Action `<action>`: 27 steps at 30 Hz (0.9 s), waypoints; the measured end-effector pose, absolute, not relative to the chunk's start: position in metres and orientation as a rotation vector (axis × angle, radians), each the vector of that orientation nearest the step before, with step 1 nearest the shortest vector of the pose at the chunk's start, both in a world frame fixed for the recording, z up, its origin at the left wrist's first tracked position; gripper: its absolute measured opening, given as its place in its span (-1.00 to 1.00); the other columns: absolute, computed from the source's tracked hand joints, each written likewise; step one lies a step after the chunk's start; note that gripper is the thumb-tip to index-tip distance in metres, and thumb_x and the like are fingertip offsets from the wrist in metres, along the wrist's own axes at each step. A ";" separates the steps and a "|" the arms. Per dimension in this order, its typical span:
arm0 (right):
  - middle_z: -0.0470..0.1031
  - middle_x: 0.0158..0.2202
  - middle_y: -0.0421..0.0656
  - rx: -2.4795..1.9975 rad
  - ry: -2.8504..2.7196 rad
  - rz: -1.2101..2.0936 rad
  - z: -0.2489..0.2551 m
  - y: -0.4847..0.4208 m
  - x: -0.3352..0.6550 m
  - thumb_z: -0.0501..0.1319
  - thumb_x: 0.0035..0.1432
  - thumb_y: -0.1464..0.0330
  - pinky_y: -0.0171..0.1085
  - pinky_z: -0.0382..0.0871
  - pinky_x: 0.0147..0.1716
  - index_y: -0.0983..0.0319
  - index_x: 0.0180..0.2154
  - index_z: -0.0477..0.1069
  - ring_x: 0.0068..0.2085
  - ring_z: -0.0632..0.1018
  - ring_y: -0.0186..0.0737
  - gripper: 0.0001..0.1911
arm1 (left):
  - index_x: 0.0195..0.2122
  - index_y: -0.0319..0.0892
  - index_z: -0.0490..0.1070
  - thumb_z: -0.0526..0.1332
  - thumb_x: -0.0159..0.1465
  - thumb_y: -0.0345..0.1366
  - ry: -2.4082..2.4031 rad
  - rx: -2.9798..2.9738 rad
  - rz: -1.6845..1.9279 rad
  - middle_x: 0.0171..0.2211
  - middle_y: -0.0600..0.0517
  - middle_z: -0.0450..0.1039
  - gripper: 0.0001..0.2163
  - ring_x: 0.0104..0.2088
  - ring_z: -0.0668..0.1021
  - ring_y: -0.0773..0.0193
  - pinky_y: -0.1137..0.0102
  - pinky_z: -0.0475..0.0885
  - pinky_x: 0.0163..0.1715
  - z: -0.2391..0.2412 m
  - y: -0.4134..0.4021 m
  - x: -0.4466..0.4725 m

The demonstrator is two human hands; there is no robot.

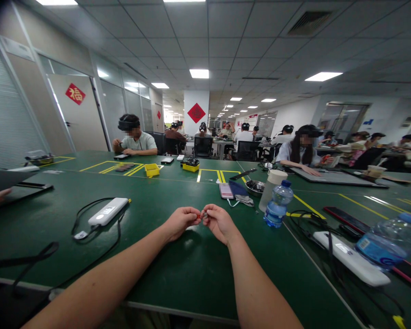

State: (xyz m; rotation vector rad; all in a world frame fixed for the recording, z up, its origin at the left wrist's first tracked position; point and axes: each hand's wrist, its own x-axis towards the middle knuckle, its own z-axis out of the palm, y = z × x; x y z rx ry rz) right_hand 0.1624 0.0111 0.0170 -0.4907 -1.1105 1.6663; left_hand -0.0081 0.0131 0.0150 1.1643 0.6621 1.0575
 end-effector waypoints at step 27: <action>0.47 -0.26 -0.12 -0.554 -1.058 1.672 0.014 0.014 0.164 0.28 -0.08 0.49 -0.36 0.31 -0.45 0.27 -0.35 0.44 -0.46 0.42 -0.43 -0.84 | -0.41 -0.29 0.46 0.20 0.06 -0.28 0.812 1.521 1.099 -0.50 0.01 0.42 -0.83 -0.53 0.41 0.39 0.49 0.30 -0.48 0.012 0.013 -0.005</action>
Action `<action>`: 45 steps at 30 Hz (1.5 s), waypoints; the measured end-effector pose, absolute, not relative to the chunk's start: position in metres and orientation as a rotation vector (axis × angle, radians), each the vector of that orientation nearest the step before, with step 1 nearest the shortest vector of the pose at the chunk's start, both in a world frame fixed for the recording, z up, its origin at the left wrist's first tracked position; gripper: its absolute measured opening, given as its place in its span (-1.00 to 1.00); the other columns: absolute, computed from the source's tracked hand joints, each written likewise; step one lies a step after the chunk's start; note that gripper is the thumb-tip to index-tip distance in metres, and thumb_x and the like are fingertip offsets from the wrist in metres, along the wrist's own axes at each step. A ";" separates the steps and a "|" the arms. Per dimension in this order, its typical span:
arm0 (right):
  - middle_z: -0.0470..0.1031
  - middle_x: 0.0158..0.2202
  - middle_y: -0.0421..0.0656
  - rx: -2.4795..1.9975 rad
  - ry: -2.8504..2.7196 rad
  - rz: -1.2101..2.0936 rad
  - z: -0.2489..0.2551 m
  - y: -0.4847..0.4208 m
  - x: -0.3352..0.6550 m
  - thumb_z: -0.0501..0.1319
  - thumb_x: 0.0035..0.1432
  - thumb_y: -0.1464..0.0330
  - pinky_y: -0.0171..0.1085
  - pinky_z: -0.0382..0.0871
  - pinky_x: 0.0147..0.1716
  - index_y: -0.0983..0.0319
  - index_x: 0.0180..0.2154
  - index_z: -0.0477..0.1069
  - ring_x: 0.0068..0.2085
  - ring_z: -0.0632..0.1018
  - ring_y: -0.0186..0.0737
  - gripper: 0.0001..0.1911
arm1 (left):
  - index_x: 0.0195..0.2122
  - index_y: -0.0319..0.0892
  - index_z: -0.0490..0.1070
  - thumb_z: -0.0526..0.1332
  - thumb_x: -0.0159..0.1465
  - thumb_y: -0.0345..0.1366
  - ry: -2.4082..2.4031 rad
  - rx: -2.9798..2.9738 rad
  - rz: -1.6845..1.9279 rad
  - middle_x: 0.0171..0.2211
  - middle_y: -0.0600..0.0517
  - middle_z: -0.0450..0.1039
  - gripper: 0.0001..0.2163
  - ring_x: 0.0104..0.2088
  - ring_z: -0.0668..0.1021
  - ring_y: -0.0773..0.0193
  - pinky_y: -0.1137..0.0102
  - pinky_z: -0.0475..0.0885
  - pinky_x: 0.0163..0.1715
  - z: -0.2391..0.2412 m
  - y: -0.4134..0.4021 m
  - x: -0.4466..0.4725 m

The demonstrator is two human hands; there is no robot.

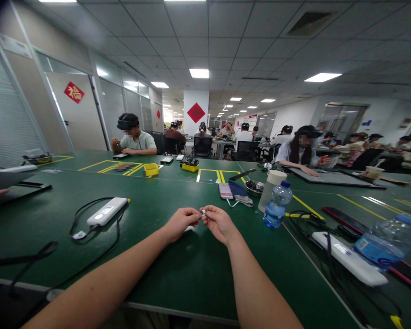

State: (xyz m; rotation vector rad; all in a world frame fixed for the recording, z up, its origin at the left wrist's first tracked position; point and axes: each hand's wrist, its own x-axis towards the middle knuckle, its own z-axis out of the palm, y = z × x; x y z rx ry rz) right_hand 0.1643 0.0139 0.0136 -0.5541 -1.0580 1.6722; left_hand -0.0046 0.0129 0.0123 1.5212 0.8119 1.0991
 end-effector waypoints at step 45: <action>0.48 -0.36 -0.11 -0.622 -1.166 1.657 0.011 0.012 0.160 0.24 -0.07 0.50 -0.37 0.30 -0.42 0.34 -0.32 0.47 -0.46 0.41 -0.42 -0.82 | -0.41 -0.28 0.48 0.21 0.07 -0.18 0.865 1.558 1.076 -0.51 0.00 0.46 -0.77 -0.54 0.42 0.38 0.48 0.29 -0.49 0.016 0.010 -0.007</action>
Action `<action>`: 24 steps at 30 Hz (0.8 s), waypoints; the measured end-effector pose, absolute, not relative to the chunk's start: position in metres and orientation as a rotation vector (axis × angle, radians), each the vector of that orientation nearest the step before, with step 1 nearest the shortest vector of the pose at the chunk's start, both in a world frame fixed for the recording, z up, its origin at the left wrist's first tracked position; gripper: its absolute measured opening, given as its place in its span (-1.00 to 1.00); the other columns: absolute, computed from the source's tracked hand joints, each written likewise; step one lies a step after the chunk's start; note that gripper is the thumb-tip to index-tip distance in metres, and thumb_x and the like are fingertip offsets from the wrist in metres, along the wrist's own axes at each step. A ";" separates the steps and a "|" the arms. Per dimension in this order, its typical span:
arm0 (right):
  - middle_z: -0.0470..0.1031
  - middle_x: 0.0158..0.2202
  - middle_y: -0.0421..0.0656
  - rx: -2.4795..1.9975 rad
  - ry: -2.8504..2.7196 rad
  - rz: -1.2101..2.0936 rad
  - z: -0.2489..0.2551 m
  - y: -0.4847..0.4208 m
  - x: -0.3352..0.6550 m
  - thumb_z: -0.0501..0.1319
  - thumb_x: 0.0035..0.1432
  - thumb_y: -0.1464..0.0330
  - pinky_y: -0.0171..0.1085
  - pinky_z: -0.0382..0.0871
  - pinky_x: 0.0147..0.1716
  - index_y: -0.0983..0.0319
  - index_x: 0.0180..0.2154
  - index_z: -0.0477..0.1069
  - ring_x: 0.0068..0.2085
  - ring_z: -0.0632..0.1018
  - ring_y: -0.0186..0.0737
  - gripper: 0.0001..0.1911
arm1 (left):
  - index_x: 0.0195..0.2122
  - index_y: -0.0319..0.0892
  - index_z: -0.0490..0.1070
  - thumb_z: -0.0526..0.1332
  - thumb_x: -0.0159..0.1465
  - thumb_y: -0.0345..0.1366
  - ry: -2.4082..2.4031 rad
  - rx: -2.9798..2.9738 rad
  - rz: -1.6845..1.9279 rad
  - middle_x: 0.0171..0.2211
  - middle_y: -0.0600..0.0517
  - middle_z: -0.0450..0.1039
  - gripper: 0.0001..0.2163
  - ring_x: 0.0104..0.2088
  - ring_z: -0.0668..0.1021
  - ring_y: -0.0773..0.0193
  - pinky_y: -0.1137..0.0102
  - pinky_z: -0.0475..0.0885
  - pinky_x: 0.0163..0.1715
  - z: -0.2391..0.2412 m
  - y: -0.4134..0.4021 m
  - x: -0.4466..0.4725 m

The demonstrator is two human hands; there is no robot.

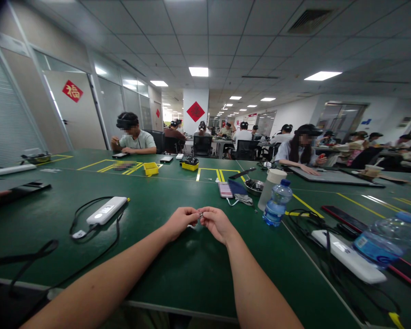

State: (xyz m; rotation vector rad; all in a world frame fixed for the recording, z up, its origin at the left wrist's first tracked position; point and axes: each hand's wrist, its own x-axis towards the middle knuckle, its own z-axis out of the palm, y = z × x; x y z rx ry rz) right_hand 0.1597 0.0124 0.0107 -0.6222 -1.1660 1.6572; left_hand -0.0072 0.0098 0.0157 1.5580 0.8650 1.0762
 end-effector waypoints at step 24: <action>0.47 -0.42 -0.13 -0.699 -1.083 1.534 0.008 0.019 0.160 0.31 -0.10 0.41 -0.31 0.31 -0.40 0.32 -0.38 0.46 -0.47 0.42 -0.38 -0.84 | -0.33 -0.33 0.48 0.22 0.07 -0.30 0.790 1.324 1.079 -0.46 -0.05 0.49 -0.80 -0.47 0.49 0.36 0.42 0.41 -0.35 0.015 0.013 -0.005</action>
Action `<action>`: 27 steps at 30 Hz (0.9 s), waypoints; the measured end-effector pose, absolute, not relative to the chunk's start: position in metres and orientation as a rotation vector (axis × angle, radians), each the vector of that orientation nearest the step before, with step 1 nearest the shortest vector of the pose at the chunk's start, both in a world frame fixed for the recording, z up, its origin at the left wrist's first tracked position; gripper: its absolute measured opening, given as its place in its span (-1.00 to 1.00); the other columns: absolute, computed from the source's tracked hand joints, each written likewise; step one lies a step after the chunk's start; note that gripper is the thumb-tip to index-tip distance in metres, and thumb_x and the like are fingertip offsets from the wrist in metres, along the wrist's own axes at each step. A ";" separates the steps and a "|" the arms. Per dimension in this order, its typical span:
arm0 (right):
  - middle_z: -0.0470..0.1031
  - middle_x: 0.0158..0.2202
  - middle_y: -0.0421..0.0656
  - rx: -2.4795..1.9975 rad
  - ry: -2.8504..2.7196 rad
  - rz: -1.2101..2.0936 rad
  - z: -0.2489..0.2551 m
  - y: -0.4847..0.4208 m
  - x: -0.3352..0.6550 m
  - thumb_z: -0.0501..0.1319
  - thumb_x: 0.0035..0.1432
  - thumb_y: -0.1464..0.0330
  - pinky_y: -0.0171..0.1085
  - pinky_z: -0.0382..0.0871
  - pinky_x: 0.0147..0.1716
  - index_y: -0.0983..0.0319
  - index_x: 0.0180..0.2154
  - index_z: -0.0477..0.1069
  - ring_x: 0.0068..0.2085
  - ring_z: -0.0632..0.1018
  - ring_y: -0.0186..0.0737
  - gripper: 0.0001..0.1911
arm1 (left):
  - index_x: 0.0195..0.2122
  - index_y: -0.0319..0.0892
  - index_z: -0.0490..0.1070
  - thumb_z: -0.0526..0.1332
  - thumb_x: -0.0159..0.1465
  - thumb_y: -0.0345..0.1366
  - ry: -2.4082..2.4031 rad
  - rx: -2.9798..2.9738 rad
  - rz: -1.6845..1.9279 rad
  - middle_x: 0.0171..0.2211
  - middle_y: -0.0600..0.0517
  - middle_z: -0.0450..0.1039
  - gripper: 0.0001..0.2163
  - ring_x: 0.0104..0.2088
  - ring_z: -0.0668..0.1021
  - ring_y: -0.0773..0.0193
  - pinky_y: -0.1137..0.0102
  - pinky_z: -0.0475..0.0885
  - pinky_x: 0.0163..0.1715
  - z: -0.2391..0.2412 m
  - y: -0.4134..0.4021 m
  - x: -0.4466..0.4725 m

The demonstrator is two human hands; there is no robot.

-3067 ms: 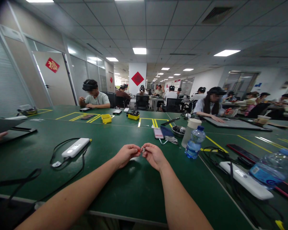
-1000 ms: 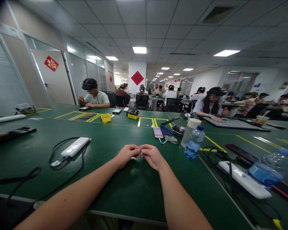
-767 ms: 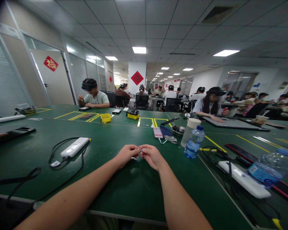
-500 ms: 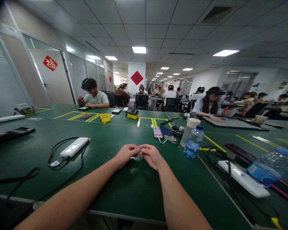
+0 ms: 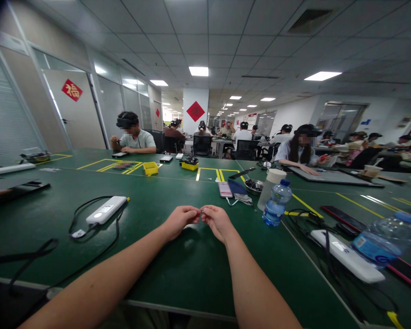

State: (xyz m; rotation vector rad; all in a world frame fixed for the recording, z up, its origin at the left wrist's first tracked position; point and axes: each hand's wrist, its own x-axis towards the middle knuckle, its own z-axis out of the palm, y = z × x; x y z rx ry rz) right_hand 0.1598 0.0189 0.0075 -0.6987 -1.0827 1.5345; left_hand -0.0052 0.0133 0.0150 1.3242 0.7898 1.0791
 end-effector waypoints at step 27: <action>0.51 -0.33 -0.11 -0.925 -1.255 1.295 0.000 0.018 0.148 0.35 -0.24 0.39 -0.19 0.36 -0.22 0.29 -0.25 0.41 -0.33 0.52 -0.21 -0.60 | -0.27 -0.33 0.52 0.20 0.02 -0.40 0.886 1.483 1.119 -0.40 -0.08 0.54 -0.76 -0.40 0.52 0.29 0.43 0.39 -0.33 0.010 0.018 -0.004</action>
